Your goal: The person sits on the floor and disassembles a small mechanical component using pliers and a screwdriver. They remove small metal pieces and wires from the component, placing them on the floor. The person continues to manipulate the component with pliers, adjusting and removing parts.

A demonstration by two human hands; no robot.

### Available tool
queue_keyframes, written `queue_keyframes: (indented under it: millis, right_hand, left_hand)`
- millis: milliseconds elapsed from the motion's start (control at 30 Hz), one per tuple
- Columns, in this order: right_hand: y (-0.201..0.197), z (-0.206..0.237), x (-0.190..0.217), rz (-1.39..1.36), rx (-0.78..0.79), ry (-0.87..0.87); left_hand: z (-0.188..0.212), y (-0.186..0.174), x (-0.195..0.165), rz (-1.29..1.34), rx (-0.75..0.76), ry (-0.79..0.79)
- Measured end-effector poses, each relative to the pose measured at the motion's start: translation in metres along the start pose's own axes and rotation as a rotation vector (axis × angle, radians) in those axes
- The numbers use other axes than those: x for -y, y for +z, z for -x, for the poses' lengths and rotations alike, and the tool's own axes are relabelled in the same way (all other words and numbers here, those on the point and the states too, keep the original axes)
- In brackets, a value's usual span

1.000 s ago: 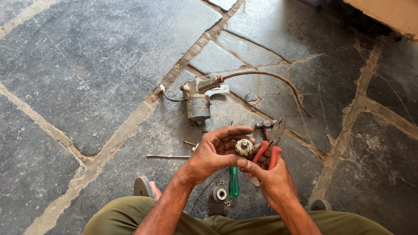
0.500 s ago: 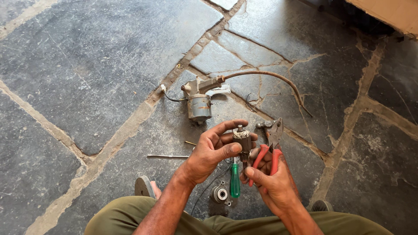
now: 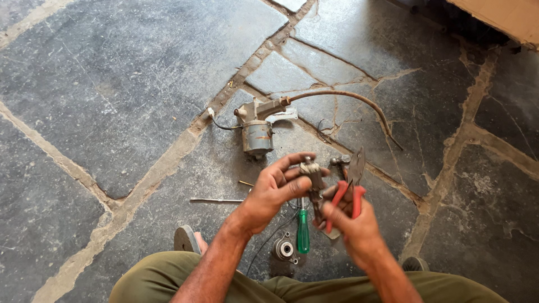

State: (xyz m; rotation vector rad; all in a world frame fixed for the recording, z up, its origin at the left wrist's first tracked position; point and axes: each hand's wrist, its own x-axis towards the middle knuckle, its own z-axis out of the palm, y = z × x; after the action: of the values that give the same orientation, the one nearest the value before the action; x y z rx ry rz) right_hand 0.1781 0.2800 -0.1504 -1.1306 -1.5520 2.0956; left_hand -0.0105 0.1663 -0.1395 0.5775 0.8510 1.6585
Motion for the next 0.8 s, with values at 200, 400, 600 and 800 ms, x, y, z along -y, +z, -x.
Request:
queue_keyframes:
  millis: [200, 400, 600, 800]
  right_hand:
    - [-0.022, -0.039, -0.020, 0.572, -0.187, 0.135]
    - [-0.025, -0.045, -0.053, 1.298, -0.153, 0.035]
    - [-0.019, -0.035, -0.054, 1.406, -0.066, 0.040]
    - [-0.013, -0.026, -0.041, 1.424, -0.008, 0.014]
  left_hand:
    - [-0.010, -0.015, 0.012, -0.527, -0.344, -0.243]
    - [-0.006, -0.018, 0.023, -1.203, -0.347, -0.387]
    - [-0.004, -0.022, 0.025, -1.123, -0.299, -0.254]
    - [-0.004, -0.020, 0.026, -1.102, -0.269, -0.125]
